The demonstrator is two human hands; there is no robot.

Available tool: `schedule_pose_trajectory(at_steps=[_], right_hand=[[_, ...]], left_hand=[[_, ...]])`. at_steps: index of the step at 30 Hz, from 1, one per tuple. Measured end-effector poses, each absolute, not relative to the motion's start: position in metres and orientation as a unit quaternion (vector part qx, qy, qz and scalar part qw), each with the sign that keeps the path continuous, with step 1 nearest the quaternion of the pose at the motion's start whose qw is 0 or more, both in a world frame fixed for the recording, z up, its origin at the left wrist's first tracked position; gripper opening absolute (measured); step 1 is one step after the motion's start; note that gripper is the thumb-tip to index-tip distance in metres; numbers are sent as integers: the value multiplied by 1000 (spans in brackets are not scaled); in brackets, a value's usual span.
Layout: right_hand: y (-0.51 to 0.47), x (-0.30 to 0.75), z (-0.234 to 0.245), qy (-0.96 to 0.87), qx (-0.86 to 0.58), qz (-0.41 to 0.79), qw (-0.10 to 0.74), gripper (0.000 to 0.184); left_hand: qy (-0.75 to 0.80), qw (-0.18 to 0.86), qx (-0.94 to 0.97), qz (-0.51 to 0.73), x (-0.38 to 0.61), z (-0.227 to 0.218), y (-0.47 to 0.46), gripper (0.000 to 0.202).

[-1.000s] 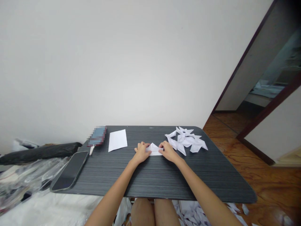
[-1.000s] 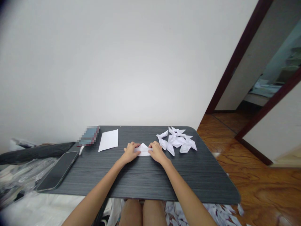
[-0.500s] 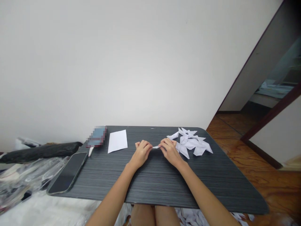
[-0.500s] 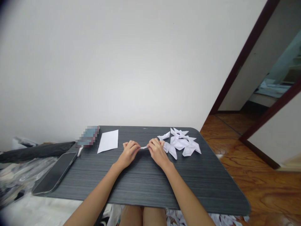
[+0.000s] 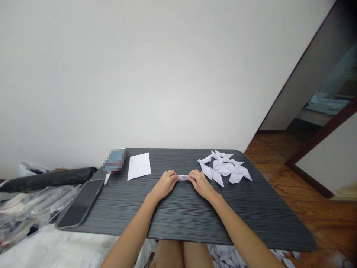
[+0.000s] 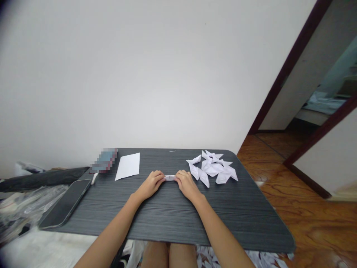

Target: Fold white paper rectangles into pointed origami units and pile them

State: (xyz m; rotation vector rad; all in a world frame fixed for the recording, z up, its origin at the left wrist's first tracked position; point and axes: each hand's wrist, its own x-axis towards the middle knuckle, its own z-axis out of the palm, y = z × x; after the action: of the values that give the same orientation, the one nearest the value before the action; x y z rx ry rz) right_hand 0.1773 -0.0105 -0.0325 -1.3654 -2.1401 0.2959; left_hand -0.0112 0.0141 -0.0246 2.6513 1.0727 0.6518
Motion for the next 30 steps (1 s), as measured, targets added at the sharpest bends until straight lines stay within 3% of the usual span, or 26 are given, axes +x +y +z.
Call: schedule_pose_trajectory(at_steps=[6,20,24,27,30], right_hand=[[2,180,-42,-737,-548,199,343,15],[13,182,-50,-718,-599,187,302,12],[6,177,-45,-711,-631,133,280,17],[-2,169,-39,-722,-635,60,267,20],[-9,160,-36,-773,-588,19,238,26]], left_hand=[[422,166,851,266,-12,-37,29,19],[513,33,832,209,-1,-32,20,18],[508,31,835,209,2,-30,17,23],[428,39,883,188,7,-28,17,33],[353,54,921,155,10,-28,17,30]])
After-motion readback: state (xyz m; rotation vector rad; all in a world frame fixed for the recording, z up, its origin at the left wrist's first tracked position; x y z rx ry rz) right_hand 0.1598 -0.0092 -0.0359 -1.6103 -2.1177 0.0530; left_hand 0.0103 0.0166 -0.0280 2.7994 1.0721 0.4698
